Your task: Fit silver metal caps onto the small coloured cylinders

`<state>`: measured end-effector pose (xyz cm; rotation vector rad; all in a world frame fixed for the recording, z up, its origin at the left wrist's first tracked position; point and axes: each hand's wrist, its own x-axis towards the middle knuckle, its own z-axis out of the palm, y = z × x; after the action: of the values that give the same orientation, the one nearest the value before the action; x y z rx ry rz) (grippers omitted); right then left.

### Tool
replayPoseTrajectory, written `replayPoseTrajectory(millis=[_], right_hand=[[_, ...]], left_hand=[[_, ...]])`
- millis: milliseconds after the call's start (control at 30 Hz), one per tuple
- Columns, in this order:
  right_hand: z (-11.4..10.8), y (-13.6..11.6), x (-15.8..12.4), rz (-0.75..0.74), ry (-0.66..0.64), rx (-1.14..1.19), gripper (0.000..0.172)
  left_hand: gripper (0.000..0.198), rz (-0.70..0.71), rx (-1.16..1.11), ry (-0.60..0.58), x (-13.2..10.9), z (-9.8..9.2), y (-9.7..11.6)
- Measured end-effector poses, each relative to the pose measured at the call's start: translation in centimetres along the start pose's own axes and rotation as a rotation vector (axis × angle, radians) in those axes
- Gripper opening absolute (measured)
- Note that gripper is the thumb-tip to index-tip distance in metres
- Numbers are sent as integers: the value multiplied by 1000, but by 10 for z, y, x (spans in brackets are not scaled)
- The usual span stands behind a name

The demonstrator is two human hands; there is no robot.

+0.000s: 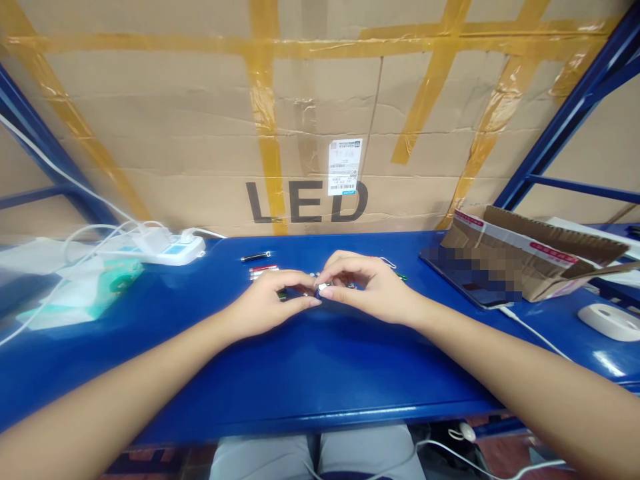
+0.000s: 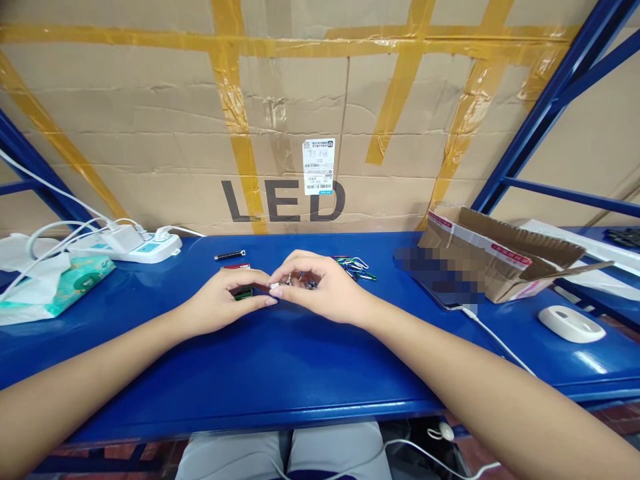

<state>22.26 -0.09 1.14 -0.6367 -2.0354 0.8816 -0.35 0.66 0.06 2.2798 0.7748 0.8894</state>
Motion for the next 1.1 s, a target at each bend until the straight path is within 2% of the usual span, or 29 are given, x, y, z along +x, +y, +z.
replayPoseTrajectory(millis=[433, 533, 633, 733, 800, 867, 967, 1100], right_hand=[[0, 6, 0, 5, -61, 54, 14], [0, 7, -1, 4, -78, 79, 20], [1, 7, 0, 22, -62, 83, 27], [0, 11, 3, 92, 10, 42, 22], [-2, 17, 5, 140, 77, -52, 27], [-6, 25, 6, 122, 93, -267, 26], [-11, 38, 4, 57, -41, -607, 11], [-13, 44, 2, 125, -139, -711, 15]], left_hand=[[16, 76, 14, 7, 0, 2, -3], [15, 103, 30, 16, 0, 1, -4], [14, 125, 60, 22, 0, 1, -6], [16, 123, 100, 35, 0, 1, -7], [17, 109, 122, 42, 0, 1, -7], [18, 88, 129, 41, 0, 1, -8], [19, 63, 124, 50, -1, 1, -8], [17, 54, 103, 53, -1, 0, -7]])
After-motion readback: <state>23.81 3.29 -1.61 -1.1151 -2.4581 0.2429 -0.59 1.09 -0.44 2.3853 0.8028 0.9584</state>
